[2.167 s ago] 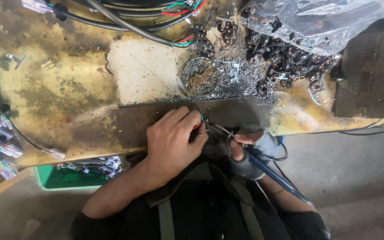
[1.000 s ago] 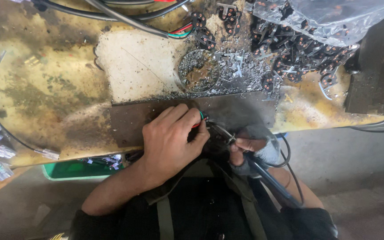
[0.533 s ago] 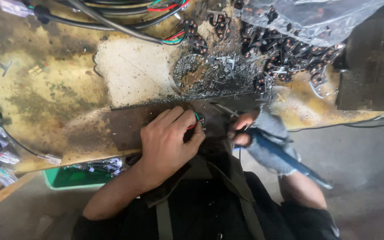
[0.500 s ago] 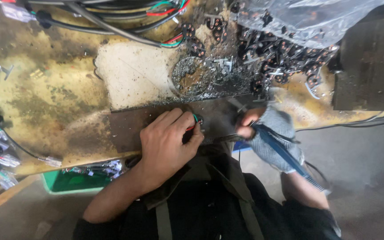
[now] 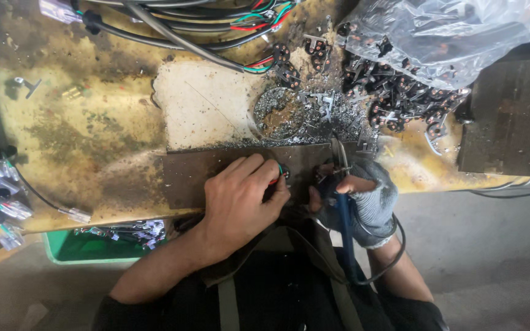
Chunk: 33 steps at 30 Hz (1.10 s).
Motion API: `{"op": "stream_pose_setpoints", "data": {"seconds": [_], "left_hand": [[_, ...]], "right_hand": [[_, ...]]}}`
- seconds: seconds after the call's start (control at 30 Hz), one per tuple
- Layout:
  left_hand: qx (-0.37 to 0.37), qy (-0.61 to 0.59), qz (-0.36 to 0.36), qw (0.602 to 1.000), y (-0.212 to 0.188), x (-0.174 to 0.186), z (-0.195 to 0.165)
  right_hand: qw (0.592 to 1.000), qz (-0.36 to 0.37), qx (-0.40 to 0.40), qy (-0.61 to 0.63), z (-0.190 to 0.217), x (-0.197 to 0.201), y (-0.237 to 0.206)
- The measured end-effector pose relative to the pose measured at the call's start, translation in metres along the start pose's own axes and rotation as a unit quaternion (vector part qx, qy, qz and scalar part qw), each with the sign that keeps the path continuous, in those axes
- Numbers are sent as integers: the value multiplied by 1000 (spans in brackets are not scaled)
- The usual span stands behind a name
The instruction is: The person uses a soldering iron to attach small black plastic connectors to the ends of red and green wires. They repeatedly pick up wires, apply solder, and place the finished units on the workbench.
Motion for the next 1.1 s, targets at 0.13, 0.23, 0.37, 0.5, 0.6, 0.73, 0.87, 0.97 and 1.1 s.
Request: {"op": "stream_pose_setpoints", "data": {"seconds": [0.13, 0.23, 0.37, 0.5, 0.6, 0.73, 0.87, 0.97, 1.1], "left_hand": [[0, -6, 1, 1000, 3, 5, -6], [5, 9, -4, 1000, 3, 9, -9], [3, 4, 4, 1000, -2, 6, -6], [7, -2, 3, 1000, -4, -2, 0], [-1, -4, 4, 1000, -1, -4, -3], [-9, 1, -15, 1000, 2, 2, -11], [-2, 17, -28, 999, 2, 2, -10], [1, 39, -24, 999, -1, -3, -9], [1, 41, -8, 999, 2, -9, -7]], "right_hand": [[992, 115, -54, -10, -4, 1, 5], [982, 148, -85, -80, 2, 17, 15], [909, 197, 95, -354, 36, -1, 18], [851, 152, 211, -456, 57, -30, 3], [868, 200, 173, -421, 48, -29, 2], [961, 134, -193, -143, -7, 25, 27], [986, 33, -162, -22, -7, 24, 37], [986, -1, -164, 40, -7, -13, 6], [986, -63, -115, 106, -15, -41, -23]]}}
Point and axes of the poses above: each hand's wrist, its own y-axis towards the middle knuckle, its own x-axis out of the back of the hand, z = x × y, the point moved 8 cm from there along y, towards the middle knuckle, and after that the axes turned 1 degree about y, right-handed, at the moved point
